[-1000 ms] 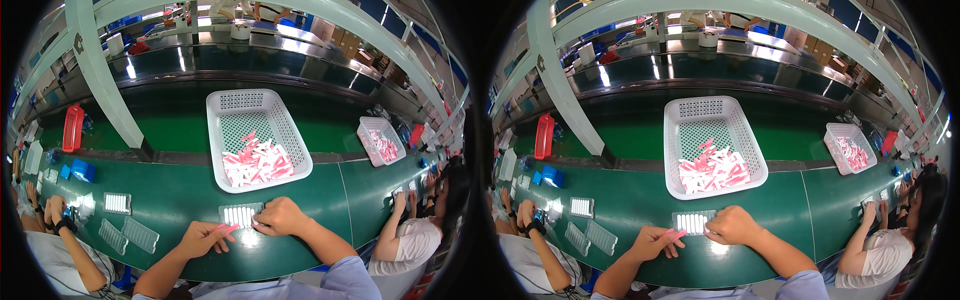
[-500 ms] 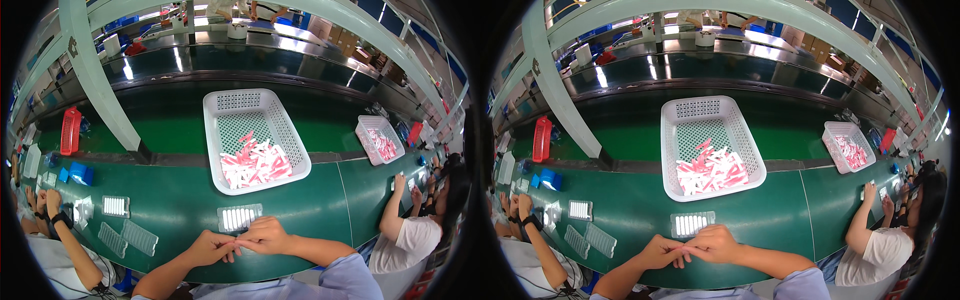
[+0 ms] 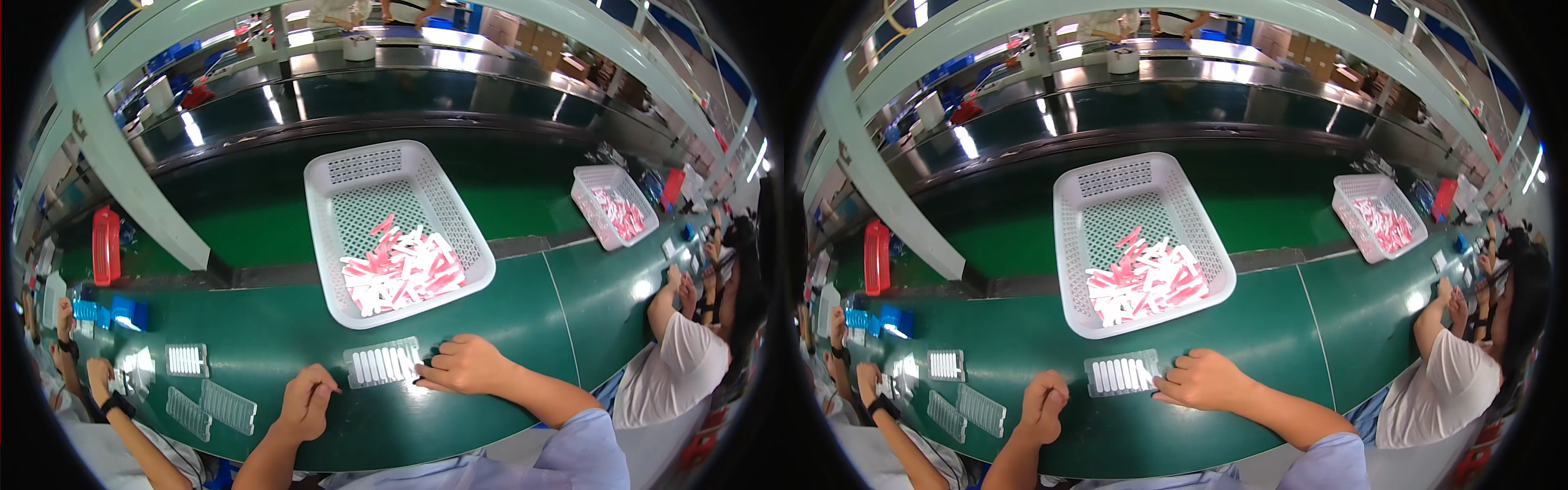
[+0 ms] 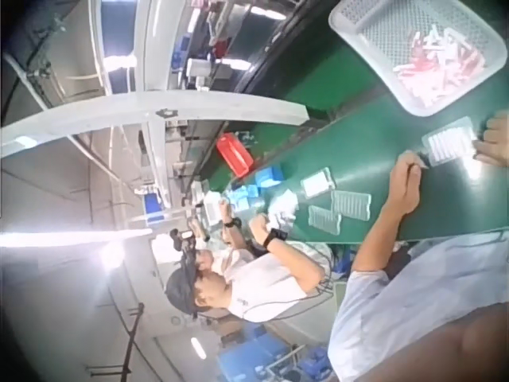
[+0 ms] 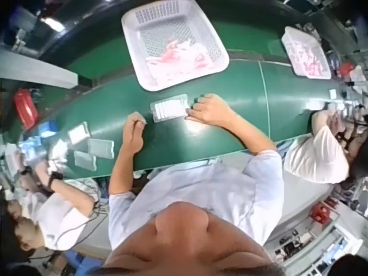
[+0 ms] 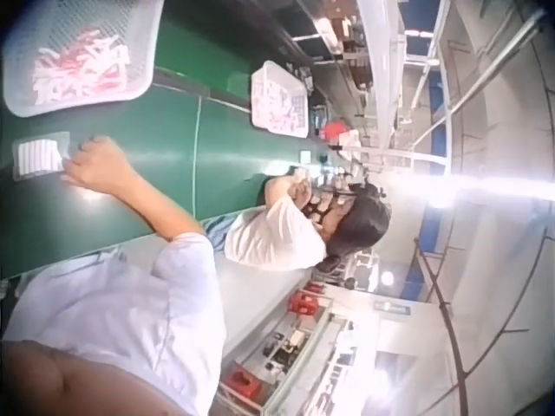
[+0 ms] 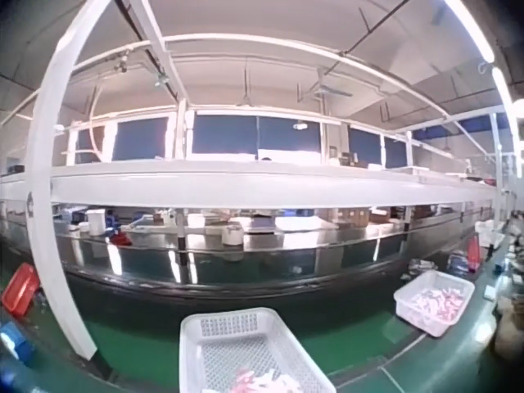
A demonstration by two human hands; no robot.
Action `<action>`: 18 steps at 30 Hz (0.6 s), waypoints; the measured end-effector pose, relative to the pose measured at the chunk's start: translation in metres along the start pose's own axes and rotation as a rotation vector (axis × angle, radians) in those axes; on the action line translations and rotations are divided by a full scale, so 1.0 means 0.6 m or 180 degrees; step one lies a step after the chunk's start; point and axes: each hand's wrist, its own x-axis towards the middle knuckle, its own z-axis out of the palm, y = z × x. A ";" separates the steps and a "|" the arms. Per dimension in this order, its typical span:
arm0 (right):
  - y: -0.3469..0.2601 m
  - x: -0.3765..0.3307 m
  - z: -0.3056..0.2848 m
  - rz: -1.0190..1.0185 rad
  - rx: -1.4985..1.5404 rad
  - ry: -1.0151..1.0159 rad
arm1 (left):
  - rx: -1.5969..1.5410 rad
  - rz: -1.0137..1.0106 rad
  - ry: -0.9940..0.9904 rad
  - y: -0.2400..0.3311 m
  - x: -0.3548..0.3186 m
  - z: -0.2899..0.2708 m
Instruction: The person assembles small pink and white plastic components into plastic trays by hand.
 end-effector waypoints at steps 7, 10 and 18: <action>0.007 -0.015 0.018 0.0250 0.0169 0.0096 | 0.1760 0.1100 -0.1137 0.050 0.030 0.015; 0.004 -0.023 0.032 0.0233 0.0442 0.0207 | 0.2283 0.1019 -0.1246 0.064 0.032 0.037; -0.011 -0.014 0.026 0.0283 0.0531 0.0117 | 0.3159 0.0780 -0.1787 0.082 0.072 0.057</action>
